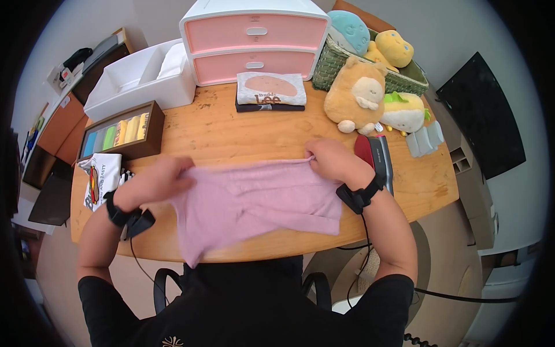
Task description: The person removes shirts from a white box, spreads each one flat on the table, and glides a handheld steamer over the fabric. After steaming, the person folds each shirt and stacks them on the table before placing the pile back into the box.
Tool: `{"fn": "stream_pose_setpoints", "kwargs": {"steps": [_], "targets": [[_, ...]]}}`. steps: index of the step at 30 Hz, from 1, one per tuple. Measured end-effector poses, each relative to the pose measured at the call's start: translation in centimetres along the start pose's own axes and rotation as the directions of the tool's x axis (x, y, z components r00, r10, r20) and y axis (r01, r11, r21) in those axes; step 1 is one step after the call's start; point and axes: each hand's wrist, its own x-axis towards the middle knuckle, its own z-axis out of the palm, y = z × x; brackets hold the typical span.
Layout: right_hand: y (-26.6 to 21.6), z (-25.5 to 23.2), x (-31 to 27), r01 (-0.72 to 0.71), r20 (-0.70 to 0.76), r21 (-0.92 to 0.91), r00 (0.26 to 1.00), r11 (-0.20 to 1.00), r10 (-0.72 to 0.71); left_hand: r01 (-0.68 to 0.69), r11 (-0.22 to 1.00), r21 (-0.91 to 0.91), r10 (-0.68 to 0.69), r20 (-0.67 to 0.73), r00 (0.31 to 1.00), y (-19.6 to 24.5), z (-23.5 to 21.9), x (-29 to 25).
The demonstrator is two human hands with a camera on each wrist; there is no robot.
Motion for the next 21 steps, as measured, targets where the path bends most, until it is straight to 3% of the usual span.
{"fn": "stream_pose_setpoints", "kwargs": {"steps": [3,6,9,12,13,18,21], "targets": [[0.3,0.3,1.0,-0.086,-0.132,-0.028,0.988,0.996,0.081,0.127,0.923,0.363,-0.071,-0.165,0.984,-2.4,0.5,4.2],[-0.5,1.1,-0.1,0.034,-0.366,-0.238,0.922,0.971,-0.122,0.102,0.869,0.484,0.129,-0.422,0.897,-4.5,2.7,4.9],[-4.3,0.7,-3.5,0.115,-0.343,-0.124,0.927,0.986,-0.151,-0.081,0.847,0.525,0.418,-0.565,0.712,-2.1,2.9,3.0],[-8.5,1.9,-6.5,0.175,-0.16,-0.002,0.972,0.985,-0.173,-0.157,0.949,0.273,0.27,-0.451,0.85,-1.1,5.1,0.8],[-9.3,2.9,-7.0,0.187,-0.211,-0.05,0.958,0.981,-0.193,-0.156,0.967,0.203,0.226,-0.389,0.893,-0.8,5.8,0.2],[-9.6,7.5,-8.0,0.147,-0.355,-0.268,0.904,0.952,-0.239,-0.141,0.98,0.143,0.187,-0.385,0.904,0.2,7.6,-0.3],[-8.8,7.5,-8.3,0.167,-0.318,-0.309,0.909,0.936,-0.267,-0.119,0.992,0.05,0.129,-0.343,0.931,1.0,7.4,-0.2]]}}
